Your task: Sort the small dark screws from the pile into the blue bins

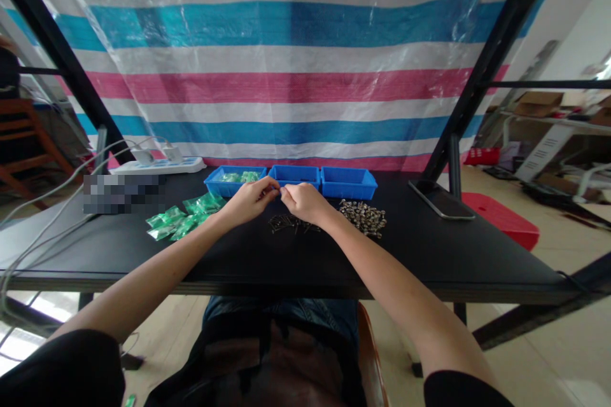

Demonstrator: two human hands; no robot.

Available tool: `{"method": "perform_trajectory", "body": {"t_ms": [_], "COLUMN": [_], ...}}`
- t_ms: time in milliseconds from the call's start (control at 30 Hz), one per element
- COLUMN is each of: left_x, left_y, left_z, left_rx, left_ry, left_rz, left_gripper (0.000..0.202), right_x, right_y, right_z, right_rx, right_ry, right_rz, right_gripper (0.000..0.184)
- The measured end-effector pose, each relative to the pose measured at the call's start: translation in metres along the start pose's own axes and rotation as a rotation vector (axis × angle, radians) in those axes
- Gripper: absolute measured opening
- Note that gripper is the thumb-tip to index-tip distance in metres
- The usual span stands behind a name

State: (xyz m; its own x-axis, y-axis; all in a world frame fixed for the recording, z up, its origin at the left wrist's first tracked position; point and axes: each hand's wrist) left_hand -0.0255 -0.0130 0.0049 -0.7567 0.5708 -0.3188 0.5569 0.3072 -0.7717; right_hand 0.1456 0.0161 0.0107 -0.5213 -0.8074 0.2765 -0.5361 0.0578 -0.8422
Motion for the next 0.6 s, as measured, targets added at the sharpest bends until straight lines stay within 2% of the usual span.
{"method": "perform_trajectory", "body": {"t_ms": [233, 367, 600], "left_x": [-0.0050, -0.0050, -0.0044], "left_y": [-0.0053, -0.0066, -0.0051], "left_z": [0.0002, -0.0003, -0.0007], "left_rx": [-0.070, -0.074, -0.065], "left_ry": [0.013, 0.014, -0.018], "left_rz": [0.015, 0.002, -0.018], "left_gripper": [0.013, 0.014, 0.017], "right_x": [0.0011, 0.0013, 0.0002], "right_y": [-0.0035, -0.0029, -0.0010], "right_z": [0.0034, 0.0050, 0.0045], "right_rx": [-0.033, -0.104, -0.186], "right_ry": [-0.013, -0.014, -0.044], "right_rz": [-0.143, -0.153, -0.125], "right_gripper": [0.032, 0.017, 0.014]}}
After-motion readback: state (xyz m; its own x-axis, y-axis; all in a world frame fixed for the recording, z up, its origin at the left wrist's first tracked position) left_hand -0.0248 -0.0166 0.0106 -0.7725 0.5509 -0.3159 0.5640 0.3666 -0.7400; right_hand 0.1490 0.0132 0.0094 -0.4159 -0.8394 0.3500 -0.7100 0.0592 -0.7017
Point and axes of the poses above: each hand's wrist, its own z-axis away from the middle knuckle, its own y-axis out of the palm, x = y × z, and after that the axes turned 2 degrees about -z, right-handed
